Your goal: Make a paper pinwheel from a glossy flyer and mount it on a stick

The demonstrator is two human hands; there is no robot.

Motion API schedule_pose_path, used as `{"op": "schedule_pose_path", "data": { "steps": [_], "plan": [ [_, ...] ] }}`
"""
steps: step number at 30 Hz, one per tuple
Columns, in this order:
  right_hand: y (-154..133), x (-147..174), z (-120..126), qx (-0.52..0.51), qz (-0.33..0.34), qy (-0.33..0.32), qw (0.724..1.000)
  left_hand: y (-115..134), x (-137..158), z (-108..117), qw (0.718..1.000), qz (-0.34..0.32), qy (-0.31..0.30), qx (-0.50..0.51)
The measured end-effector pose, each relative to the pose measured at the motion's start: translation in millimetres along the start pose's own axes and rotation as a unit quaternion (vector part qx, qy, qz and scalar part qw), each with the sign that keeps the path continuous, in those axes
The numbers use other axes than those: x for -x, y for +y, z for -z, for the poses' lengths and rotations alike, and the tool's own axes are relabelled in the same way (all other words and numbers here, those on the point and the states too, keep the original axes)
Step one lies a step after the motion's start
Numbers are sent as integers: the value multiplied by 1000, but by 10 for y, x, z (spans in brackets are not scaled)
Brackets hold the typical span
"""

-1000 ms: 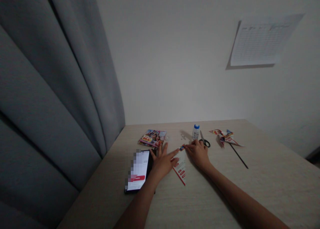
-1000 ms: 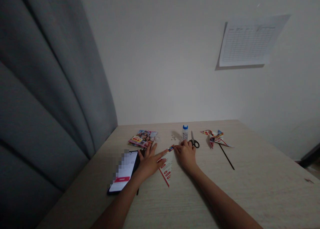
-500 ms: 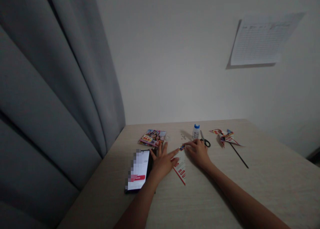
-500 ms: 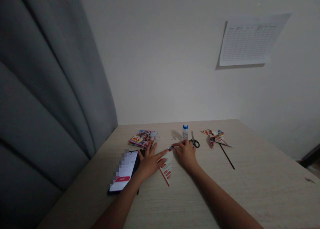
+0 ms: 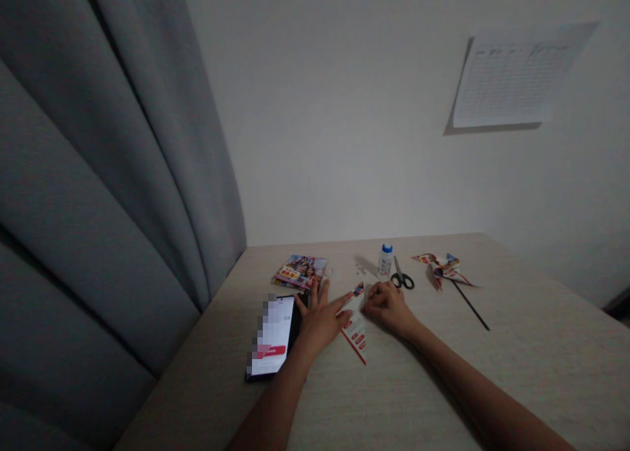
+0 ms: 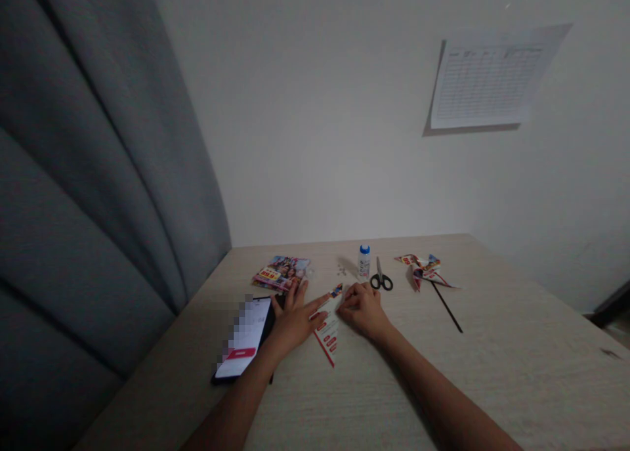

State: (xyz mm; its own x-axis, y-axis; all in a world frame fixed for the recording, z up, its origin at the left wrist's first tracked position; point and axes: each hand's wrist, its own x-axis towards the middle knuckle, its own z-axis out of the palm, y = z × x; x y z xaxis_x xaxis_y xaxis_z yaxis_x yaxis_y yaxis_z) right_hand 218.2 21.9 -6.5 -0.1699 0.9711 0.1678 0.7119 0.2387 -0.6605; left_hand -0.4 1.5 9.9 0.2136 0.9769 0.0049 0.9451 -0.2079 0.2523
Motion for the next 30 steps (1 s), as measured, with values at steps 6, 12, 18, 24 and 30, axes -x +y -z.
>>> {"op": "schedule_pose_path", "data": {
  "steps": [6,12,18,24,30],
  "plan": [
    [-17,-27,13,101,-45,38,993,-16,-11,-19,1000,-9,6,-8],
    [-73,-35,5,187,-66,46,979,-5,-5,3,1000,-6,0,-1],
    [-141,-45,-36,230,-76,56,969,11,-5,28,1000,0,-11,11],
    [-68,-67,-58,200,-63,69,975,20,-2,13,1000,-1,5,15],
    [-18,-85,-76,150,2,48,988,44,-2,-10,1000,0,18,2]
  ]
}}
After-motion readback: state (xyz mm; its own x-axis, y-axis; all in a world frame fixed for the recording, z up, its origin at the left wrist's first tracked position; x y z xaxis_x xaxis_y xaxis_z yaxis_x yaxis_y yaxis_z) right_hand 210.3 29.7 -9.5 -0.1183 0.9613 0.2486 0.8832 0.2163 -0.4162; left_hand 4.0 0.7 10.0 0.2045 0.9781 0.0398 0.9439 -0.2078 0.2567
